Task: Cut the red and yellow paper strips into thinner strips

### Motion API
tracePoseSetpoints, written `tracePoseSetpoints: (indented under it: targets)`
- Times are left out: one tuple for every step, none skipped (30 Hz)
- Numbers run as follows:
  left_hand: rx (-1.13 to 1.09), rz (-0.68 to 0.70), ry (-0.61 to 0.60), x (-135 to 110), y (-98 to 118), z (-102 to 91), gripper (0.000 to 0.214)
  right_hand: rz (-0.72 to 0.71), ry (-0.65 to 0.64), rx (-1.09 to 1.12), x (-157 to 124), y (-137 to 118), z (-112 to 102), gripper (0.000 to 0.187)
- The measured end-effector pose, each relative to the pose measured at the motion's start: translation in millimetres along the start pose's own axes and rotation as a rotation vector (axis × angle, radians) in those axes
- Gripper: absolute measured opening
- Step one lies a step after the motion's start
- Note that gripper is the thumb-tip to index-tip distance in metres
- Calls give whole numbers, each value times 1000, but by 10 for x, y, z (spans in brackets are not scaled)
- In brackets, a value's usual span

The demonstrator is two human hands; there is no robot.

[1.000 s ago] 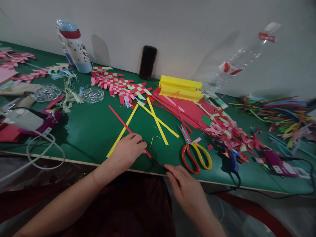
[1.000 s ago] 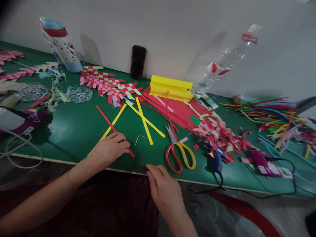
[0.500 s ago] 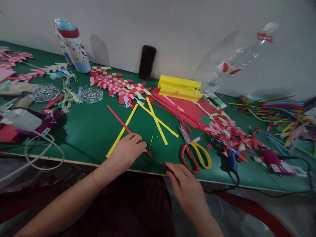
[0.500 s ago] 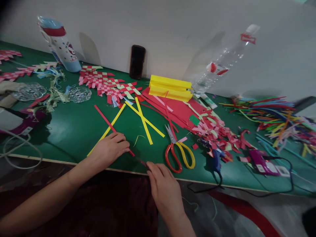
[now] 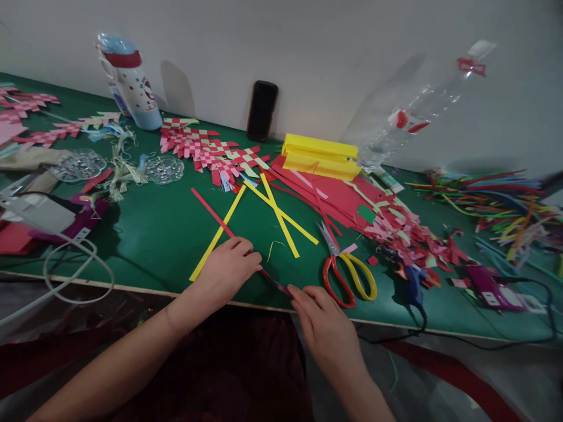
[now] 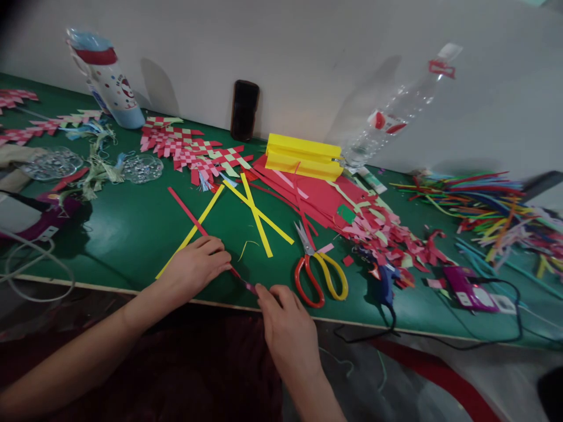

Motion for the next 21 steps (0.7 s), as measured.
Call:
tracePoseSetpoints:
  targets:
    - [0,0,2,-2,-1,5,17,4,-3,-8,4,3,2,34]
    - [1,2,4,-5,-2,12,17,7,-9,-14,9,6,5,34]
    - [1,4,4,-12,-2,21,17,11,-16,-19,14,6,9,34]
    - [0,7,4,-22,-3,30,17,13,-23,-24,19,5,13,34]
    - [1,10,3,-36,-5,37,17,12,-28,-28,23,1,17,33]
    - [1,12,2,-55,-7,42,16,11,-34,-31,26,-5,22,33]
    - [2,13,1,-78,-11,41,16,11,-39,-35,27,-11,27,33]
    - [5,18,0,-106,-15,36,18,12,-44,-38,25,-16,33,33]
    - [9,27,-4,-137,-17,27,21,15,-51,-41,21,-21,40,33]
    - [15,39,-11,-171,-21,15,27,17,-58,-45,15,-24,47,34]
    - [23,56,-24,-206,-24,5,33,18,-64,-52,9,-28,52,34]
    - [33,70,-42,-241,-30,-4,40,16,-70,-59,5,-31,55,35]
    - [43,78,-60,-273,-39,-10,46,14,-74,-69,2,-34,56,35]
    - [53,78,-78,-303,-51,-12,51,12,-74,-79,3,-36,53,35]
    - [63,72,-90,-328,-65,-13,54,11,-69,-89,7,-38,47,34]
    - [73,65,-96,-350,-76,-12,56,13,-61,-95,14,-40,40,33]
    - [81,57,-98,-368,-85,-9,58,16,-49,-97,23,-42,32,33]
    - [88,48,-97,-383,-91,-6,58,20,-37,-94,35,-47,26,32]
    - [93,41,-94,-395,-93,-2,59,22,-27,-89,47,-53,24,31]
    - [97,37,-95,-405,-91,5,60,23,-21,-83,60,-61,25,30]
    - [101,36,-99,-412,-87,11,60,26,-20,-79,70,-68,29,29]
Point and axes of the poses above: each hand's wrist, its own x-axis towards the middle knuckle, its own z-axis out of the palm, y = z × x, the point moved 5 cm from there along x, towards the middle knuckle, and after that the axes turned 15 degrees about -z, right-handed, at the moved point
